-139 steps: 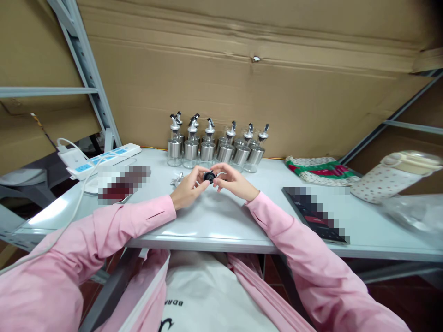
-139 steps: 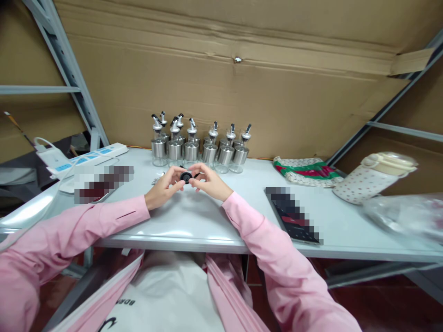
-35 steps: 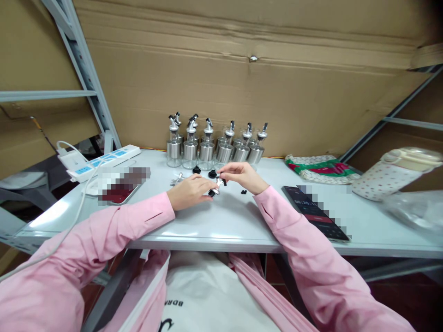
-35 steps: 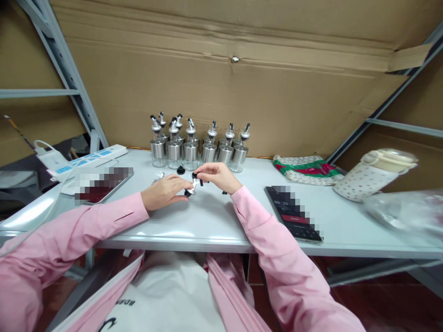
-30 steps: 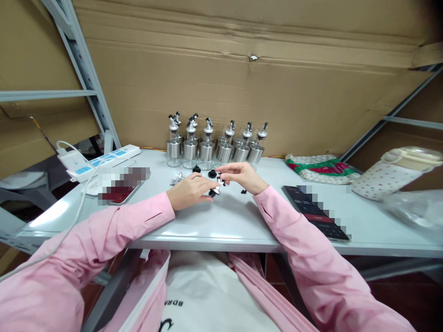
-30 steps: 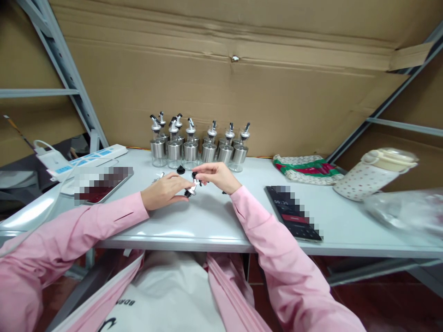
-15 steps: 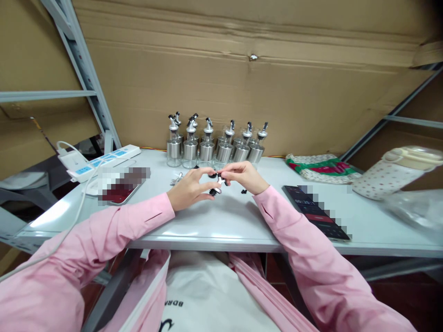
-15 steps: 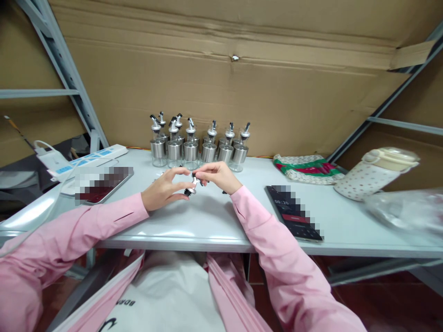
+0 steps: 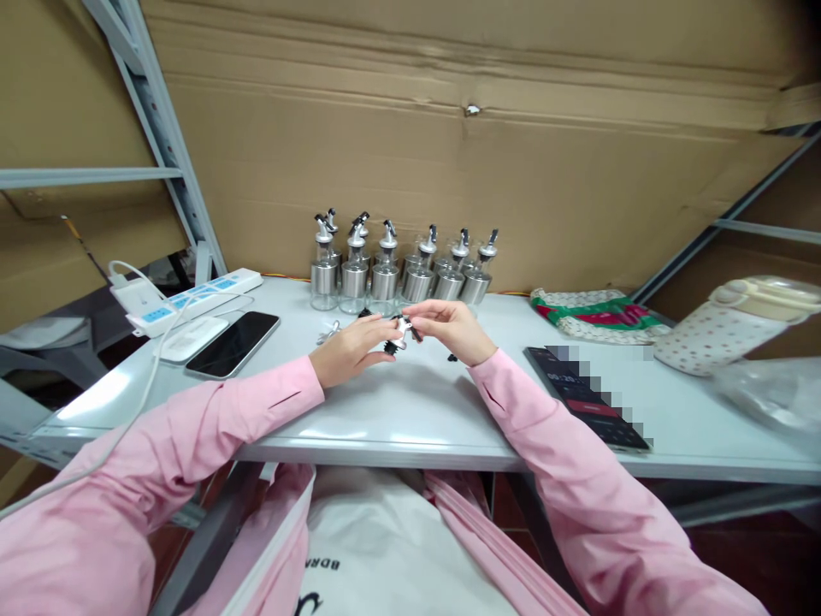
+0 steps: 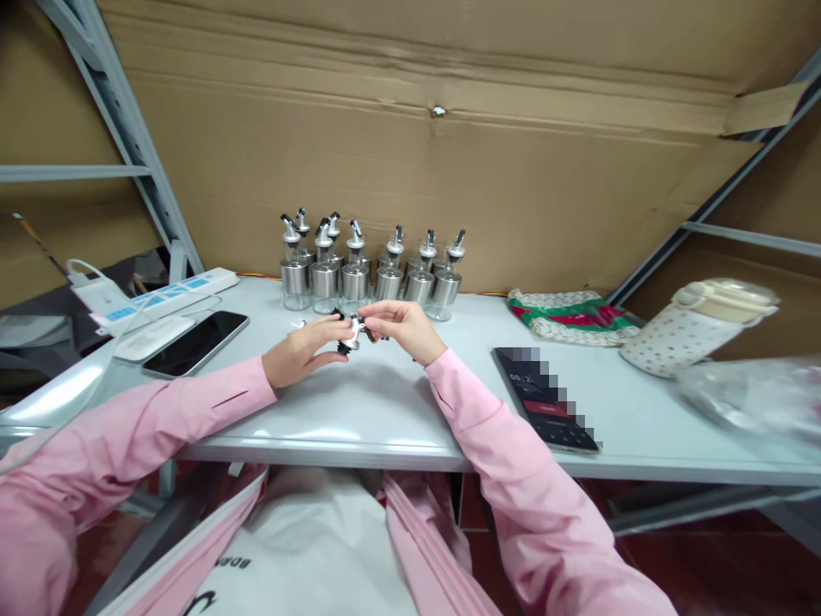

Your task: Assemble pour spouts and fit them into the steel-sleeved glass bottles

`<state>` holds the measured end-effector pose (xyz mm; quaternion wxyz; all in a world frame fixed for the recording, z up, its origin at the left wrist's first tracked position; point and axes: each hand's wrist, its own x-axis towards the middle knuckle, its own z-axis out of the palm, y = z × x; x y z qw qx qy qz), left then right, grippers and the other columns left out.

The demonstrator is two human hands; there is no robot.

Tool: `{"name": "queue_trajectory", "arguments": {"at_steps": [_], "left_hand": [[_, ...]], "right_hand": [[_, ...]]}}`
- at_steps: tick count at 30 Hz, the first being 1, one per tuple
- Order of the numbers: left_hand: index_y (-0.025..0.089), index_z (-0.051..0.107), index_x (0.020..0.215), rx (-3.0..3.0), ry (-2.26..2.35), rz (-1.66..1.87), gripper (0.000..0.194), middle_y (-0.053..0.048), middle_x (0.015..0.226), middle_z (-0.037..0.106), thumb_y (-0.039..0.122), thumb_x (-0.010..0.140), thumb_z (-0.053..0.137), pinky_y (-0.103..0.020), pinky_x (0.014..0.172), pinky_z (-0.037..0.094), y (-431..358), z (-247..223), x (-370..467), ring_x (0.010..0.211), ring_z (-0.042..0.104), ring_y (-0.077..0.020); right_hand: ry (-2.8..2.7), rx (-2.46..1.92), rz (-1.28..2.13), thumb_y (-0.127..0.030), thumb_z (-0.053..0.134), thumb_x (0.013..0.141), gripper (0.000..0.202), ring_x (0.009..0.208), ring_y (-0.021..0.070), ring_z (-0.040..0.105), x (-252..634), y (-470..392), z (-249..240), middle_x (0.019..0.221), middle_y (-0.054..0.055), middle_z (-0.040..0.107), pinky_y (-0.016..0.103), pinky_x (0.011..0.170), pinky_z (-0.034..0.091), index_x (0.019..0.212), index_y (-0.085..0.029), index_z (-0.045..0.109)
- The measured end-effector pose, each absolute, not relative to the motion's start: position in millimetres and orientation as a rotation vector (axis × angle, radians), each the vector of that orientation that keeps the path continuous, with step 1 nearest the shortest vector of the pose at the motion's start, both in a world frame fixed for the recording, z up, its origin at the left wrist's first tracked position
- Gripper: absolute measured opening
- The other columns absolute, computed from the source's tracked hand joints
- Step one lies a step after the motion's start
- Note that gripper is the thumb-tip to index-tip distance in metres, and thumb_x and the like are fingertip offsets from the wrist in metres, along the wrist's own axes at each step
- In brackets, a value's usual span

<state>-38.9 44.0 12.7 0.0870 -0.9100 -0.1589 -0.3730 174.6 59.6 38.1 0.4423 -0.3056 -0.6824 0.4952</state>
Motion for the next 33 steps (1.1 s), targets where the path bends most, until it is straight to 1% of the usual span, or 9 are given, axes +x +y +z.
{"name": "queue_trajectory", "arguments": {"at_steps": [4,7,10,12,17,20,24,28,33], "left_hand": [[0.017,0.049,0.108,-2.686,-0.454,-1.109,0.029,-0.011,0.110,0.061,0.037,0.088,0.045,-0.042,0.098,0.042,45.8,12.9,-39.7,0.107,0.057,-0.0179],[0.016,0.049,0.108,-2.640,-0.451,-1.111,0.028,-0.012,0.110,0.061,0.036,0.089,0.044,-0.042,0.097,0.043,46.4,13.5,-39.8,0.106,0.057,-0.0184],[0.015,0.050,0.109,-2.607,-0.484,-1.095,0.030,-0.013,0.109,0.061,0.036,0.088,0.046,-0.045,0.096,0.042,47.8,13.6,-39.9,0.105,0.057,-0.0201],[0.016,0.050,0.108,-2.593,-0.535,-1.089,0.030,-0.012,0.110,0.060,0.038,0.087,0.047,-0.045,0.095,0.042,48.5,13.9,-40.2,0.105,0.057,-0.0212],[0.020,0.054,0.106,-2.594,-0.613,-1.100,0.028,-0.012,0.116,0.051,0.038,0.085,0.050,-0.041,0.089,0.046,46.4,15.4,-39.5,0.107,0.053,-0.0224],[0.020,0.056,0.104,-2.606,-0.607,-1.110,0.028,-0.013,0.114,0.046,0.039,0.084,0.051,-0.040,0.089,0.047,44.9,16.0,-38.3,0.108,0.051,-0.0231],[0.019,0.054,0.103,-2.621,-0.591,-1.094,0.028,-0.014,0.123,0.040,0.039,0.084,0.051,-0.043,0.093,0.045,44.8,16.6,-37.8,0.112,0.050,-0.0239],[0.019,0.053,0.105,-2.615,-0.633,-1.059,0.030,-0.016,0.129,0.040,0.041,0.084,0.050,-0.044,0.092,0.044,45.1,17.1,-38.5,0.114,0.049,-0.0250],[0.017,0.053,0.104,-2.594,-0.627,-1.030,0.029,-0.018,0.129,0.045,0.039,0.086,0.048,-0.041,0.088,0.046,46.2,15.3,-39.1,0.110,0.053,-0.0246]], "right_hand": [[-1.689,-0.760,1.215,-0.033,0.075,0.060,0.025,0.055,0.0088,0.055,171.3,56.5,39.3,0.062,0.000,0.064,0.025,0.058,0.046,0.077,-0.015,0.070],[-1.695,-0.792,1.230,-0.030,0.076,0.059,0.027,0.057,0.0093,0.057,171.1,54.9,41.2,0.064,0.001,0.066,0.026,0.061,0.049,0.081,-0.015,0.070],[-1.705,-0.854,1.217,-0.023,0.078,0.054,0.034,0.059,0.0095,0.059,171.4,55.1,43.3,0.070,0.001,0.069,0.026,0.063,0.051,0.086,-0.015,0.071],[-1.670,-0.888,1.172,-0.023,0.078,0.053,0.034,0.058,0.0101,0.060,171.4,55.7,44.7,0.070,0.002,0.069,0.027,0.062,0.052,0.085,-0.015,0.071],[-1.508,-0.871,1.111,-0.028,0.076,0.056,0.027,0.059,0.0134,0.065,169.2,54.9,46.4,0.067,0.003,0.070,0.031,0.067,0.056,0.080,-0.015,0.072],[-1.475,-0.860,1.080,-0.026,0.076,0.055,0.024,0.063,0.0156,0.067,166.2,53.7,43.6,0.068,0.003,0.071,0.032,0.069,0.057,0.077,-0.016,0.073],[-1.541,-0.839,1.047,-0.023,0.075,0.056,0.023,0.069,0.0176,0.068,162.6,54.7,36.3,0.073,0.003,0.072,0.033,0.074,0.057,0.079,-0.017,0.073],[-1.624,-0.817,0.991,-0.019,0.071,0.059,0.023,0.073,0.0186,0.069,162.1,57.1,30.7,0.078,0.003,0.073,0.034,0.077,0.057,0.082,-0.018,0.073],[-1.755,-0.787,0.789,-0.018,0.068,0.064,0.022,0.074,0.0183,0.069,163.1,58.3,27.9,0.083,0.003,0.072,0.034,0.077,0.057,0.085,-0.020,0.073]]}}
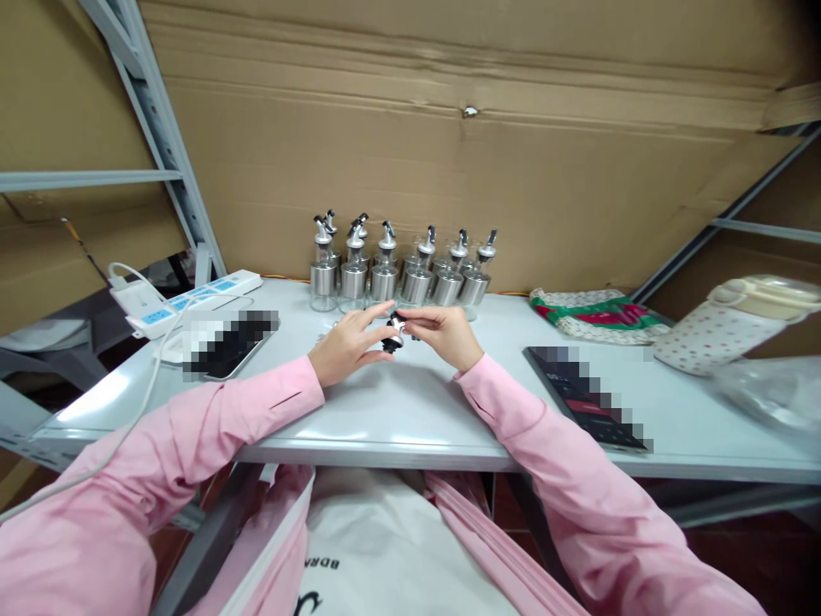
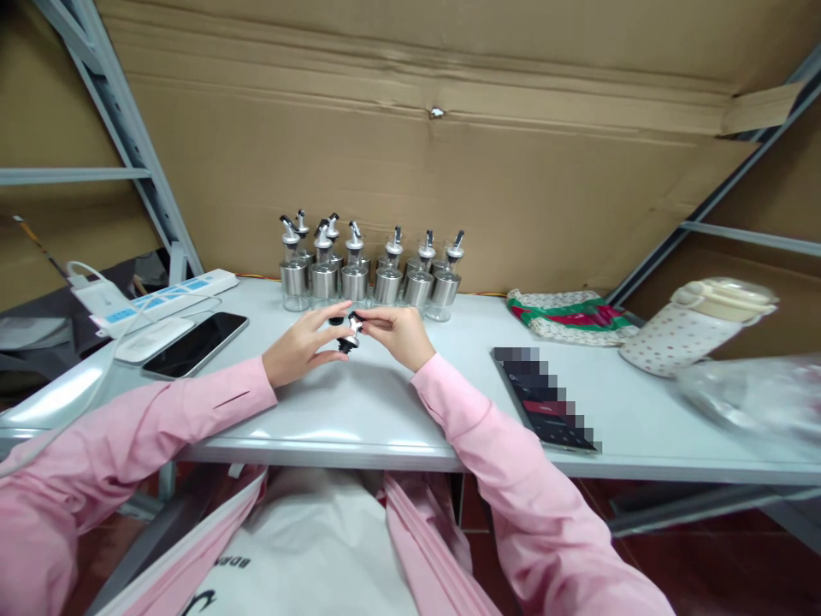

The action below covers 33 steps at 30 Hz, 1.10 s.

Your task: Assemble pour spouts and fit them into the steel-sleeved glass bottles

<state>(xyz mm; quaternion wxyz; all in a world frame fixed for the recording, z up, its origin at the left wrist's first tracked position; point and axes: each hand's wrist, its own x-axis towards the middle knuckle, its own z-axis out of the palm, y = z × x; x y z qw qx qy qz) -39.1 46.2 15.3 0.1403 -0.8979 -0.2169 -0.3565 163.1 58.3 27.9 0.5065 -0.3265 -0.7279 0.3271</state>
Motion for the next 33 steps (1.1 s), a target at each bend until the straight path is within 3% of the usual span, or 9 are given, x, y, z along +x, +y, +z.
{"name": "queue_trajectory", "arguments": {"at_steps": [6,15,18,21,27,33], "left_hand": [[0.016,0.052,0.107,-2.566,-0.657,-1.030,0.031,-0.017,0.125,0.051,0.038,0.086,0.047,-0.039,0.085,0.047,48.5,13.1,-39.7,0.103,0.057,-0.0237],[0.016,0.051,0.107,-2.629,-0.675,-1.104,0.031,-0.016,0.123,0.052,0.039,0.085,0.049,-0.039,0.090,0.045,47.0,13.6,-39.9,0.112,0.053,-0.0237],[0.016,0.050,0.106,-2.645,-0.649,-1.162,0.030,-0.017,0.122,0.052,0.037,0.085,0.050,-0.038,0.091,0.045,45.4,13.8,-39.0,0.113,0.052,-0.0225],[0.017,0.049,0.106,-2.612,-0.557,-1.193,0.028,-0.016,0.122,0.052,0.036,0.086,0.050,-0.037,0.089,0.045,43.5,15.6,-38.5,0.112,0.052,-0.0219],[0.019,0.048,0.107,-2.533,-0.410,-1.177,0.031,-0.016,0.122,0.054,0.042,0.085,0.050,-0.036,0.081,0.042,38.9,17.3,-39.9,0.092,0.059,-0.0193],[0.022,0.050,0.106,-2.600,-0.473,-1.158,0.031,-0.013,0.124,0.054,0.046,0.088,0.043,-0.035,0.080,0.040,33.0,15.6,-39.3,0.089,0.058,-0.0185]], "right_hand": [[-1.907,-0.718,0.517,-0.021,0.065,0.071,0.021,0.072,0.0159,0.067,163.1,58.1,26.2,0.087,0.005,0.071,0.030,0.069,0.058,0.091,-0.020,0.071],[-2.002,-0.631,0.302,-0.023,0.061,0.076,0.016,0.076,0.0135,0.062,163.1,56.0,29.8,0.090,0.006,0.066,0.027,0.067,0.053,0.088,-0.021,0.071],[-1.920,-0.626,0.519,-0.024,0.067,0.071,0.015,0.075,0.0130,0.061,163.2,54.5,33.1,0.089,0.005,0.064,0.028,0.070,0.052,0.085,-0.021,0.071],[-1.722,-0.636,0.956,-0.029,0.072,0.066,0.020,0.069,0.0111,0.060,164.0,54.2,36.0,0.083,0.003,0.064,0.028,0.070,0.052,0.084,-0.020,0.070],[-1.580,-0.555,1.765,-0.039,0.072,0.066,0.031,0.068,0.0097,0.058,166.0,52.4,36.9,0.076,0.003,0.064,0.024,0.064,0.048,0.088,-0.016,0.068],[-1.583,-0.408,1.821,-0.040,0.074,0.063,0.030,0.060,0.0083,0.053,160.7,45.6,36.0,0.071,0.002,0.062,0.027,0.067,0.047,0.077,-0.015,0.068]]}}
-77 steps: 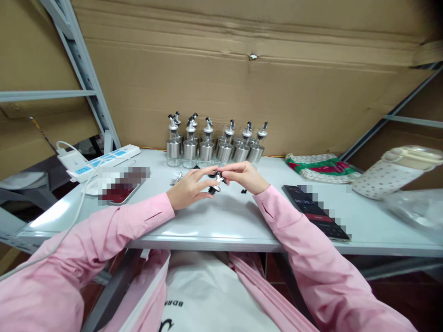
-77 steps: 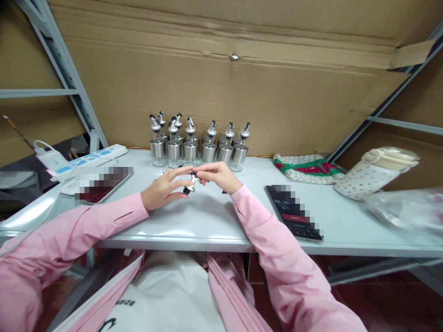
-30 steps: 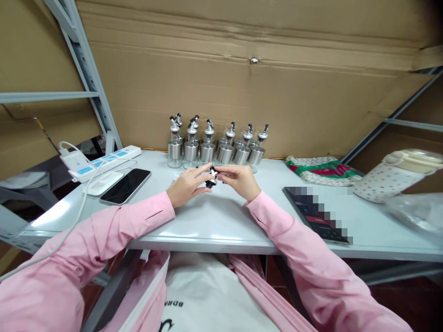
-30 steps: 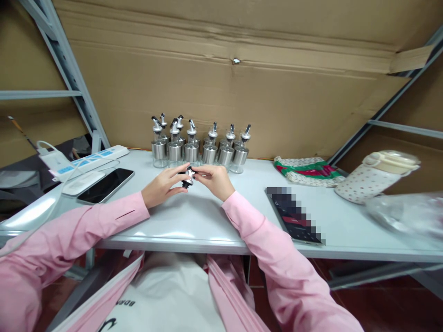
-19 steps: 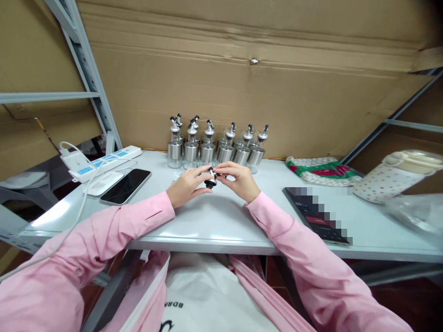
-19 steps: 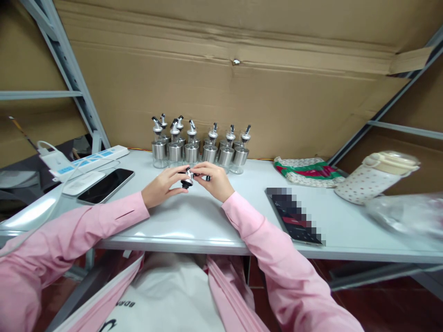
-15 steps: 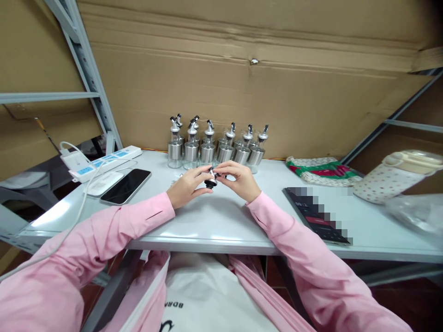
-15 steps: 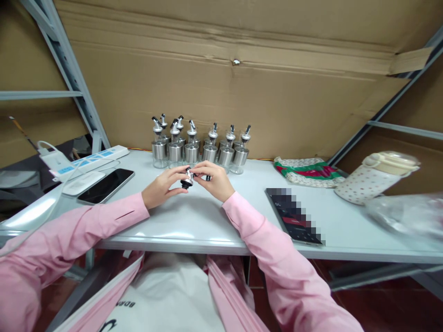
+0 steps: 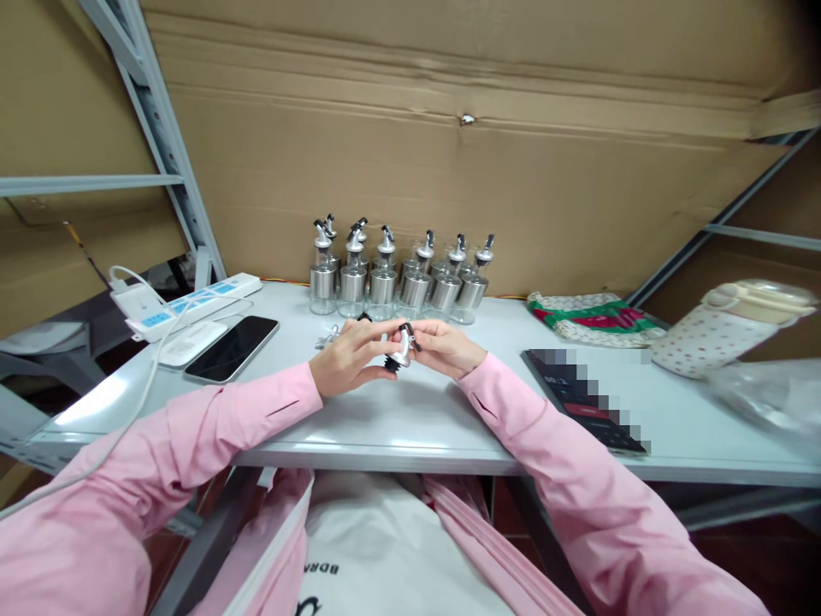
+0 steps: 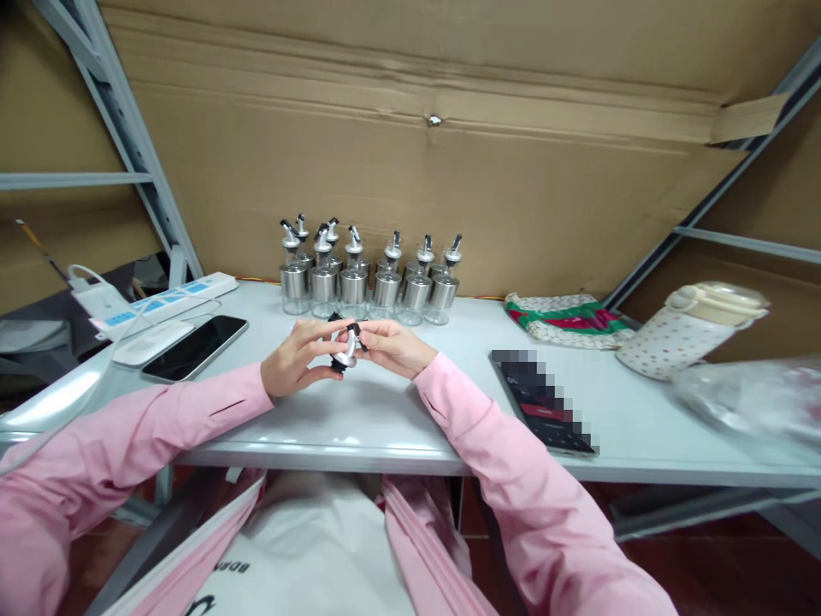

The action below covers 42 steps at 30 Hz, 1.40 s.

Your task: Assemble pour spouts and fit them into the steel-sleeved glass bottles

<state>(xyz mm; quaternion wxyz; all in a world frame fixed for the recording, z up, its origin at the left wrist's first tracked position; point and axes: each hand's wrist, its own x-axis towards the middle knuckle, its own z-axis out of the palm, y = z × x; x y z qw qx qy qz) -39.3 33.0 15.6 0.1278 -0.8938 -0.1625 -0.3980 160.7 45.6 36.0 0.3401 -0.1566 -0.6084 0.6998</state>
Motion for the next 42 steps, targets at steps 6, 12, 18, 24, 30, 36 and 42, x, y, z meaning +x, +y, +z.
{"name": "queue_trajectory", "arguments": {"at_steps": [6,12,18,24,30,36,42], "left_hand": [[0.021,0.048,0.107,-2.594,-0.517,-1.215,0.032,-0.014,0.124,0.053,0.046,0.087,0.043,-0.036,0.081,0.040,31.6,16.8,-38.7,0.092,0.058,-0.0194],[0.019,0.044,0.109,-2.519,-0.499,-1.217,0.026,-0.015,0.126,0.052,0.037,0.089,0.045,-0.036,0.083,0.038,36.2,19.2,-38.1,0.103,0.054,-0.0202],[0.018,0.044,0.117,-2.572,-0.724,-1.018,0.033,-0.014,0.130,0.048,0.036,0.091,0.038,-0.039,0.091,0.035,42.5,18.7,-37.4,0.116,0.045,-0.0228],[0.018,0.042,0.119,-2.519,-0.860,-1.052,0.032,-0.013,0.128,0.049,0.032,0.090,0.038,-0.041,0.094,0.035,45.7,25.8,-44.3,0.116,0.045,-0.0227],[0.019,0.044,0.114,-2.331,-0.982,-1.210,0.028,-0.011,0.122,0.051,0.030,0.089,0.040,-0.041,0.095,0.033,64.6,52.5,-52.8,0.114,0.045,-0.0223],[0.017,0.046,0.110,-2.161,-1.132,-1.424,0.024,-0.009,0.111,0.056,0.026,0.088,0.039,-0.040,0.091,0.037,103.8,101.1,-42.0,0.105,0.049,-0.0216],[0.015,0.041,0.119,-2.362,-1.375,-0.739,0.042,-0.011,0.116,0.056,0.001,0.080,0.034,-0.033,0.089,0.040,171.4,151.9,-28.3,0.107,0.052,-0.0170]], "right_hand": [[-1.463,-0.391,1.785,-0.039,0.076,0.060,0.029,0.061,0.0082,0.053,151.7,43.2,32.4,0.069,0.000,0.060,0.024,0.066,0.046,0.074,-0.015,0.066],[-1.365,-0.401,1.862,-0.040,0.073,0.065,0.031,0.072,0.0107,0.058,146.9,40.3,33.3,0.078,0.000,0.061,0.027,0.070,0.048,0.085,-0.019,0.062],[-1.220,-0.507,1.774,-0.041,0.069,0.068,0.032,0.066,0.0104,0.054,149.1,45.6,35.5,0.074,0.001,0.058,0.021,0.054,0.043,0.085,-0.016,0.059],[-1.214,-0.530,1.668,-0.036,0.064,0.072,0.039,0.056,0.0089,0.049,155.1,46.7,44.5,0.070,-0.001,0.057,0.018,0.044,0.031,0.105,-0.021,0.051],[-1.188,-0.589,1.556,-0.035,0.056,0.073,0.025,0.043,0.0070,0.043,155.6,50.4,47.9,0.056,-0.004,0.052,0.017,0.040,0.025,0.093,-0.020,0.052],[-1.052,-0.668,1.449,-0.039,0.049,0.070,0.025,0.030,0.0036,0.023,161.8,51.3,49.2,0.035,-0.006,0.037,0.017,0.033,0.013,0.063,-0.016,0.052],[-0.991,-0.621,1.419,-0.043,0.050,0.072,0.029,0.029,0.0032,0.022,167.1,51.1,53.5,0.033,-0.006,0.035,0.016,0.031,0.013,0.061,-0.016,0.053]]}}
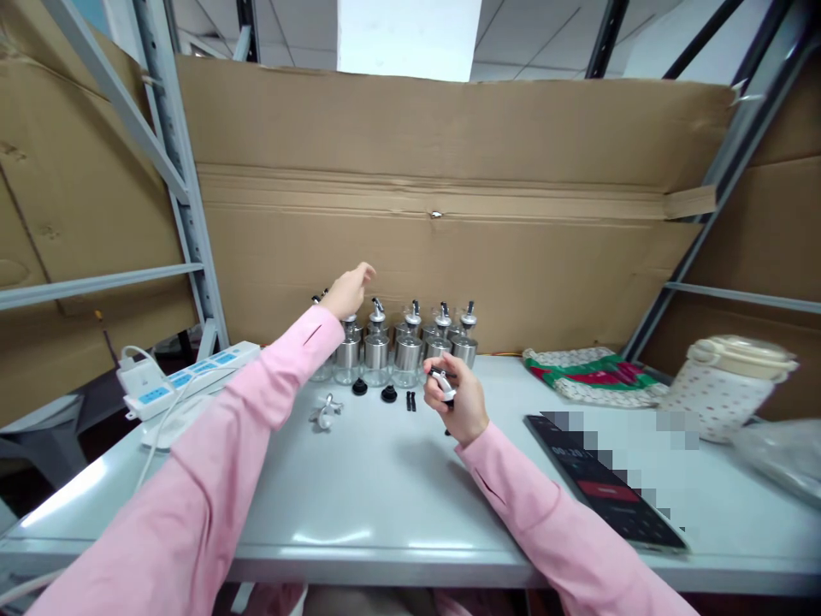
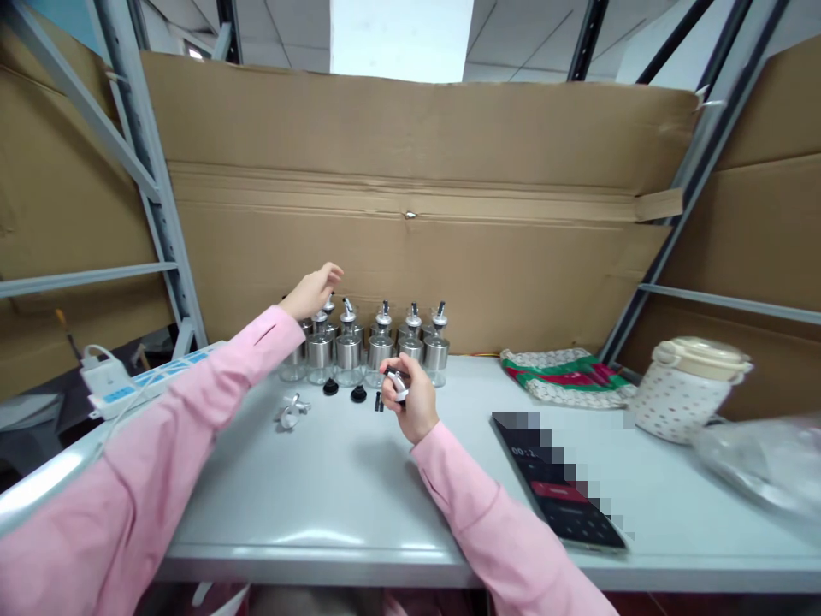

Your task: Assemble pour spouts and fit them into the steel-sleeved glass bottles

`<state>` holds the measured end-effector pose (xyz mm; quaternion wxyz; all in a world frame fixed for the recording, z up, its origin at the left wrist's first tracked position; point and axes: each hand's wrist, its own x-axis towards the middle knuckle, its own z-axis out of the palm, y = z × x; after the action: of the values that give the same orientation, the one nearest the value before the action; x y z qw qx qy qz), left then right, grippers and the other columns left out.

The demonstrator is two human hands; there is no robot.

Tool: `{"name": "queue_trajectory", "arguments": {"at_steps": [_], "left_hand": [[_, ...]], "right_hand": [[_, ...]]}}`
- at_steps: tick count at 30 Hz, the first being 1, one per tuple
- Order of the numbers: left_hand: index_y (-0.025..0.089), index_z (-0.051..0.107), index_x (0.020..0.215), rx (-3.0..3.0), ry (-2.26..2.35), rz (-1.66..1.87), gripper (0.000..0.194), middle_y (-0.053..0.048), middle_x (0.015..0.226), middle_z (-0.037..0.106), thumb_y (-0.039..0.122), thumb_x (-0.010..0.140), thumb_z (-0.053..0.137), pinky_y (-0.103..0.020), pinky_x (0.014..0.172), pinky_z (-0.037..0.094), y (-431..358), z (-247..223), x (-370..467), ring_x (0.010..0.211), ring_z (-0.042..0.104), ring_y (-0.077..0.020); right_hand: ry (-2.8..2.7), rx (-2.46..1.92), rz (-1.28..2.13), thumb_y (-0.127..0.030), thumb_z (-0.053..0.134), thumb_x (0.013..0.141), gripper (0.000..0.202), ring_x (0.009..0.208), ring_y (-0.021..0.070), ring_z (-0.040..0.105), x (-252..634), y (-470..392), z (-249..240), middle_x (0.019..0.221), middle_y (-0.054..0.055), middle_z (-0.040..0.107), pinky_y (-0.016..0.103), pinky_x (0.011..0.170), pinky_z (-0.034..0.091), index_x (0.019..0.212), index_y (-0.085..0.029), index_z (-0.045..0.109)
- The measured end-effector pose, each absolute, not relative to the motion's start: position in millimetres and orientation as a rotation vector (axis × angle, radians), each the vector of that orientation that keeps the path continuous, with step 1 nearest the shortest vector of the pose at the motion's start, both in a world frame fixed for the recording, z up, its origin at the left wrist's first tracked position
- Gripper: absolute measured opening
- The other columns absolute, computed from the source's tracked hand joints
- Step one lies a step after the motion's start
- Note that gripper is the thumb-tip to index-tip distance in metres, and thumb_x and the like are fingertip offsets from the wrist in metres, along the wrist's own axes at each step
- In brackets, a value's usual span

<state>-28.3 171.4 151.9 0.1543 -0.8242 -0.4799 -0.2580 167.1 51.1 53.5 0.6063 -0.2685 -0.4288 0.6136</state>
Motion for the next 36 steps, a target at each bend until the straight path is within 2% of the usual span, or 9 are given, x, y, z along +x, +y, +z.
{"name": "queue_trajectory", "arguments": {"at_steps": [4,7,14,21,27,32,36], "left_hand": [[0.020,0.058,0.100,-2.465,-1.376,-0.396,0.030,-0.006,0.109,0.062,0.007,0.073,0.055,-0.036,0.091,0.038,202.9,167.7,-26.6,0.107,0.052,-0.0224],[0.023,0.062,0.098,-2.506,-1.390,-0.233,0.030,-0.004,0.108,0.064,0.014,0.069,0.063,-0.035,0.092,0.038,216.7,168.5,-20.1,0.105,0.054,-0.0217],[0.026,0.066,0.097,-2.530,-1.420,-0.069,0.035,-0.003,0.105,0.066,0.008,0.069,0.056,-0.027,0.084,0.043,230.7,160.4,3.2,0.097,0.059,-0.0185],[0.019,0.067,0.097,-2.446,-1.478,-0.052,0.030,-0.012,0.106,0.063,0.009,0.071,0.055,-0.038,0.090,0.042,219.9,161.8,5.9,0.101,0.058,-0.0258],[0.020,0.066,0.095,-2.419,-1.486,-0.035,0.029,-0.011,0.105,0.064,0.008,0.070,0.056,-0.042,0.090,0.039,221.8,159.9,8.9,0.102,0.057,-0.0259],[0.014,0.063,0.095,-2.361,-1.415,-0.138,0.021,-0.013,0.104,0.063,0.013,0.080,0.048,-0.044,0.094,0.034,222.4,163.6,7.2,0.102,0.056,-0.0251],[0.008,0.056,0.104,-2.276,-1.364,-0.307,0.026,-0.017,0.108,0.059,0.022,0.088,0.040,-0.047,0.095,0.031,214.7,180.9,2.1,0.110,0.048,-0.0294]], "right_hand": [[-0.958,-0.601,1.456,-0.042,0.051,0.072,0.027,0.028,0.0030,0.021,170.0,52.4,55.4,0.033,-0.006,0.035,0.016,0.031,0.013,0.063,-0.016,0.053],[-0.931,-0.582,1.444,-0.041,0.049,0.073,0.027,0.027,0.0028,0.019,172.5,50.4,58.6,0.032,-0.007,0.033,0.016,0.031,0.013,0.063,-0.016,0.053],[-0.922,-0.531,1.413,-0.033,0.053,0.068,0.017,0.027,0.0027,0.019,180.4,49.5,63.7,0.032,-0.008,0.032,0.018,0.033,0.015,0.065,-0.017,0.054],[-0.921,-0.467,1.421,-0.029,0.049,0.065,0.018,0.032,0.0048,0.028,177.9,50.0,62.1,0.042,-0.007,0.040,0.019,0.037,0.024,0.079,-0.018,0.052],[-0.904,-0.471,1.385,-0.027,0.054,0.067,0.018,0.037,0.0062,0.034,176.9,50.7,62.6,0.049,-0.006,0.045,0.018,0.039,0.025,0.082,-0.022,0.045],[-0.955,-0.481,1.365,-0.029,0.056,0.068,0.021,0.039,0.0060,0.036,177.5,51.4,62.4,0.051,-0.005,0.047,0.017,0.039,0.025,0.084,-0.022,0.045],[-0.982,-0.484,1.277,-0.035,0.060,0.070,0.022,0.042,0.0060,0.040,176.9,52.9,60.7,0.055,-0.005,0.049,0.016,0.039,0.025,0.084,-0.023,0.046]]}}
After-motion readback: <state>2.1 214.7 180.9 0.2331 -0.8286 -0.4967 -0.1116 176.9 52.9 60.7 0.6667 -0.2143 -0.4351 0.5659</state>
